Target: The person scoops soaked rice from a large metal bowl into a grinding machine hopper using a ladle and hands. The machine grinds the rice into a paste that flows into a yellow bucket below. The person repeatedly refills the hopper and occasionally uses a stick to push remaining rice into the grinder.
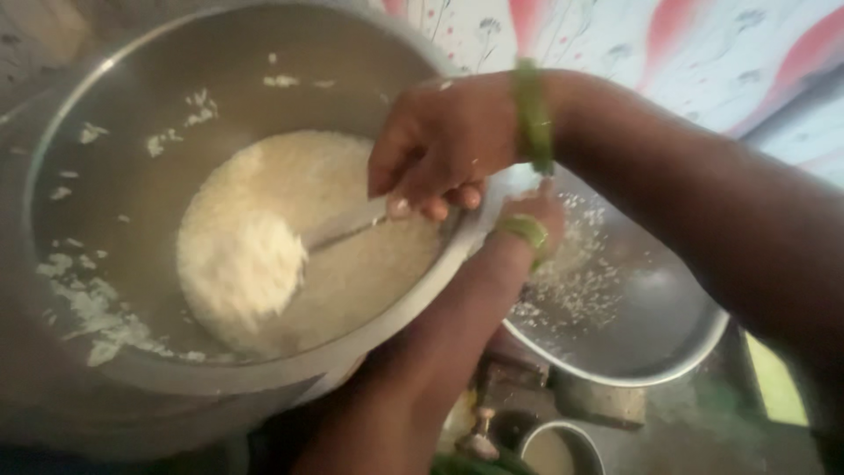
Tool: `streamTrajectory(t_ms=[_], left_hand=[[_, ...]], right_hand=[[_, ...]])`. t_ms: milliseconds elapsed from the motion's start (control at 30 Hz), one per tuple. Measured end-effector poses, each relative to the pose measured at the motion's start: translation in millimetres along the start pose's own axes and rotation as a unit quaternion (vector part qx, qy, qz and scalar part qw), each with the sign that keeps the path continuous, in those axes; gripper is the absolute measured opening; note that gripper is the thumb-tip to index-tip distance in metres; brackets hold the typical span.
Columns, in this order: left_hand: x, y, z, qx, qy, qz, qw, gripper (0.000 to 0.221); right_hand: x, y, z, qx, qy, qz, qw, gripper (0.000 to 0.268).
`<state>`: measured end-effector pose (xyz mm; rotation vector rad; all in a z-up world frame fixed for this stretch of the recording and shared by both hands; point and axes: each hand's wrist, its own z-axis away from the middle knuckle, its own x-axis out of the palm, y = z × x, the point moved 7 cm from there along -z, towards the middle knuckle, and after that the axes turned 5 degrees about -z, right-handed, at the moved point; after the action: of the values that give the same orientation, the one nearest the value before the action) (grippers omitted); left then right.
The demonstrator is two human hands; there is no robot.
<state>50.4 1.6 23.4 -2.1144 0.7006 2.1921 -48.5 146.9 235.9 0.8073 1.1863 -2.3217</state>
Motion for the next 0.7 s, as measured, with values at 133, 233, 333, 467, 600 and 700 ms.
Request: streamTrajectory(t_ms=[133,233,333,467,600,700], left_hand=[[14.9,-7.8,-4.8,-0.015,-0.041,0.01,0.999,0.037],[23.4,-14.9,-12.8,-0.034,0.003,0.072,0.997,0.037],[22.6,-8.5,-20.5,0.026,0.05,0.078,0.995,0.035],[10.2,-9.6,-26.0,-0.031,0.038,0.322,0.945,0.04],[20.6,9.7,-13.1,-0.034,-0.134,0.611,0.779,0.035],[22.0,14.4,-8.9,-0.081,-0.165,0.612,0.769,0.027]], right_hand=[[-31.4,17.9,59.4,-0.008,0.133,-0.057,0.989,0.024],[-41.1,53.5,109.7,0.06,0.242,-0.127,0.96,0.024],[-29.6,99.9,160.5,0.114,0.334,-0.196,0.915,0.025],[4.5,166.2,202.9,0.143,0.425,-0.338,0.827,0.028],[58.7,220.2,212.4,0.242,0.442,-0.283,0.816,0.032],[91.9,231.9,187.7,0.277,0.353,-0.026,0.893,0.035]])
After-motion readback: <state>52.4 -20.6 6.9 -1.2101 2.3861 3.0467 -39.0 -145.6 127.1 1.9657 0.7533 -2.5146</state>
